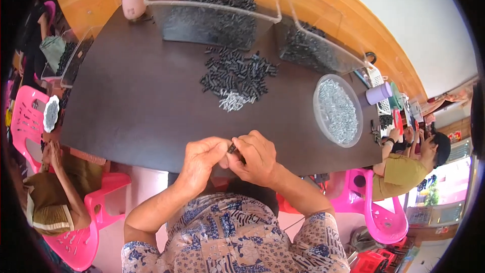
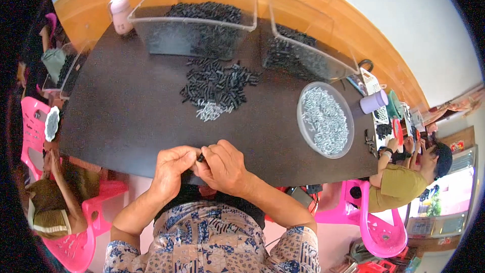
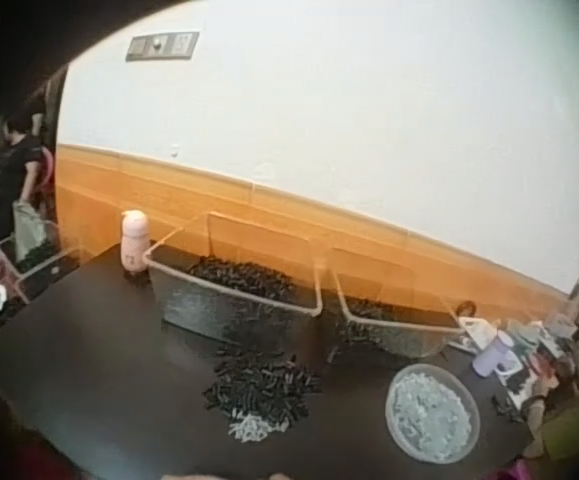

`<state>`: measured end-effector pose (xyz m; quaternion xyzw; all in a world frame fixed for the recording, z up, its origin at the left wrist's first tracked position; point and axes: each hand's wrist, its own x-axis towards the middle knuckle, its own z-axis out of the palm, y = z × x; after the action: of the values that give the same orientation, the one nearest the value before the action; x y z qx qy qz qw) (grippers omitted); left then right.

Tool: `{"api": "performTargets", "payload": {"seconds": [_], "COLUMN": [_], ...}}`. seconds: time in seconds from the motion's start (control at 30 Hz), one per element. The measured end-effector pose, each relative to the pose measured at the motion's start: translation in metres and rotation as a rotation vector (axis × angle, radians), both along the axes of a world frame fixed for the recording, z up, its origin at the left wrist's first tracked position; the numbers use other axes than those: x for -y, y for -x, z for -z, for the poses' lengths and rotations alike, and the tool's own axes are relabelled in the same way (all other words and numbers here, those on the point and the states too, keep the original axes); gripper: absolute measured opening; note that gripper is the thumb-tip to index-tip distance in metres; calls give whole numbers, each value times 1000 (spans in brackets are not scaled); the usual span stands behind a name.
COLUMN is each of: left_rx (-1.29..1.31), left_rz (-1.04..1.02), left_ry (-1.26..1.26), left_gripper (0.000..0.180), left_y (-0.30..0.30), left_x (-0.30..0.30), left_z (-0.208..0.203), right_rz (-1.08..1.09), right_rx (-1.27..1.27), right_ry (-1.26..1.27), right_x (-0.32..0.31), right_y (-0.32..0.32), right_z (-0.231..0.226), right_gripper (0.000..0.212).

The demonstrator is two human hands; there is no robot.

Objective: The person assembles small black plastic tubes with silver metal parts by hand at a workstation.

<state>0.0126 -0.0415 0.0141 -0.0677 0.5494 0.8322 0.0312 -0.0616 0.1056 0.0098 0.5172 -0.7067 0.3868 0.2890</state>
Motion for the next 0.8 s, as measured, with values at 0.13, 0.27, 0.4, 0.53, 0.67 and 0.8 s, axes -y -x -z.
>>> {"api": "performTargets", "payload": {"seconds": [0.13,0.27,0.4,0.53,0.67,0.8], "left_rx": [14,-15,5,16,-9,-24], "left_rz": [-35,-64,-48,-113,-148,-169], "left_ry": [38,94,99,139,192,256], "left_gripper": [34,29,24,20,20,19], "left_y": [0,2,2,3,13,19], "left_x": [5,6,15,27,28,31], "left_z": [3,2,4,5,0,2], "right_rz": [27,137,392,565,784,918], "right_rx": [54,40,-130,-230,-262,-193], "right_ry": [-17,-54,-145,-41,-146,-226], "right_x": [-15,-30,-48,-68,-105,-108], "right_y": [12,30,73,155,244,283], "right_z": [-6,-10,-41,-91,-123,-134], "right_gripper": [33,35,36,24,22,16]}}
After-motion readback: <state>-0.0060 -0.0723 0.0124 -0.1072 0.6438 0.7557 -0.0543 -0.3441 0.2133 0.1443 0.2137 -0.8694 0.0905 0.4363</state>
